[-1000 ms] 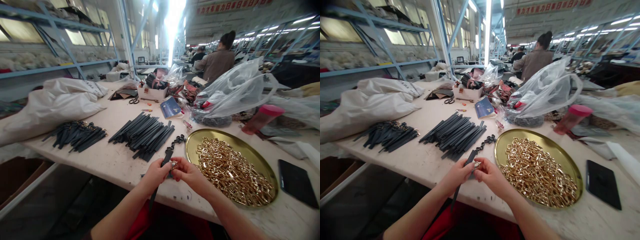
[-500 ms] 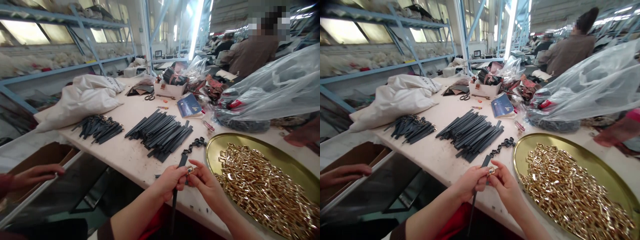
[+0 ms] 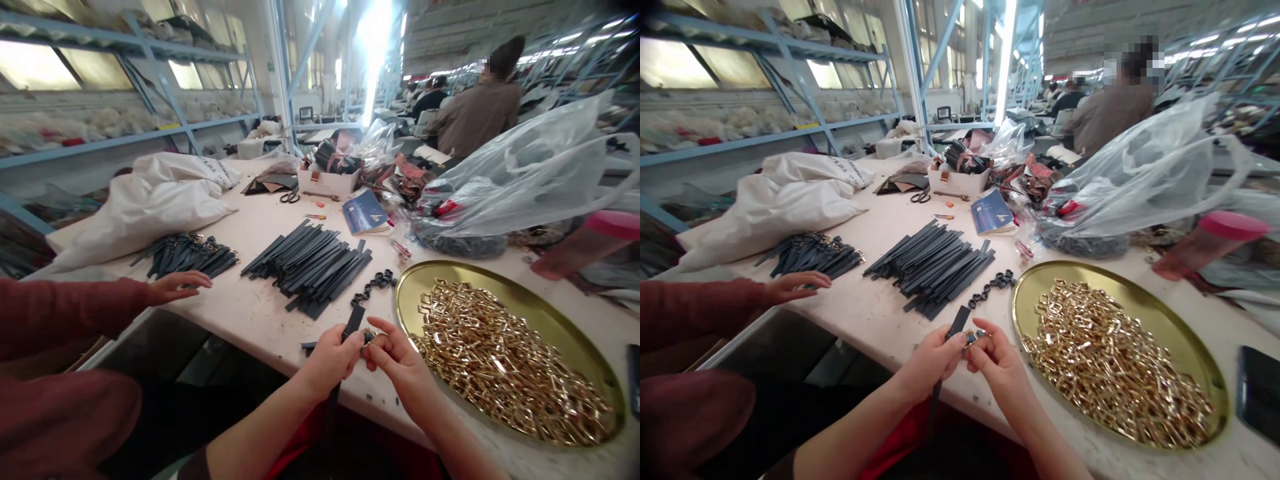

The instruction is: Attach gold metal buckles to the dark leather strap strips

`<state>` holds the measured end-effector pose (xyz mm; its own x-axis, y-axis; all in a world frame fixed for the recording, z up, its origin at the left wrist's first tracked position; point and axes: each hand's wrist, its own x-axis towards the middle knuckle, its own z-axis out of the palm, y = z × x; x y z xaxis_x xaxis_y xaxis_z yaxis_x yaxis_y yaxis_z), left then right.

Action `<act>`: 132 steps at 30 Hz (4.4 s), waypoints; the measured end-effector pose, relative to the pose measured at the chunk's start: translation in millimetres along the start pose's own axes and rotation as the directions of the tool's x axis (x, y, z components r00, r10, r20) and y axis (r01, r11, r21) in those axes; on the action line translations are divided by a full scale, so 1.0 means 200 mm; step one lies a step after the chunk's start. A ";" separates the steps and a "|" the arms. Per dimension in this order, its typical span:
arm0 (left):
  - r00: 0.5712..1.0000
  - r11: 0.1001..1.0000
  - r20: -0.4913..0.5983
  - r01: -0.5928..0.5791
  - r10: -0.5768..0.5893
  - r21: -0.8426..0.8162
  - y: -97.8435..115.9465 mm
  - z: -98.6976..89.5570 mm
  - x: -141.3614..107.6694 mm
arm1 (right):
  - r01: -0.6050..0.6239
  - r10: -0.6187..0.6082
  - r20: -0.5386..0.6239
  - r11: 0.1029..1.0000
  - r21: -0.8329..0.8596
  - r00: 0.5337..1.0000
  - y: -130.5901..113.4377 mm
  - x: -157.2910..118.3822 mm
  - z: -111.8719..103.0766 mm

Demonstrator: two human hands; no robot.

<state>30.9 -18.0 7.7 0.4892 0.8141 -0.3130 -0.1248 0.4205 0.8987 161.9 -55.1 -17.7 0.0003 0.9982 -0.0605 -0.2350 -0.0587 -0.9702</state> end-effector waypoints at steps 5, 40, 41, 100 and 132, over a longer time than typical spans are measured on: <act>0.939 0.939 0.252 0.286 -0.235 -0.189 0.03 0.01 -0.03 | 0.041 -0.041 -0.018 0.999 0.011 0.999 -0.02 -0.05 0.01; 0.985 0.687 0.144 -0.167 0.092 0.708 0.03 -0.04 -0.10 | -0.192 0.256 -0.206 0.939 0.287 0.944 0.05 -0.06 0.07; 0.987 0.701 0.137 -0.154 0.080 0.697 0.03 -0.04 -0.10 | -0.141 0.190 -0.252 0.969 0.202 0.949 0.05 -0.07 0.07; 0.993 0.804 0.083 0.016 -0.081 0.594 0.01 -0.07 -0.14 | -0.105 0.093 -0.068 0.977 -0.188 0.993 0.03 -0.10 0.03; 0.999 0.826 -0.013 0.034 -0.032 0.562 -0.03 -0.17 0.12 | -0.138 -0.152 -0.190 0.298 -0.944 0.970 -0.05 0.76 -0.44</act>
<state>14.3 12.3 -14.9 0.4819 0.8051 -0.3457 0.3988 0.1498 0.9047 250.6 95.4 -37.7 0.2208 0.9743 0.0439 0.8477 -0.1694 -0.5027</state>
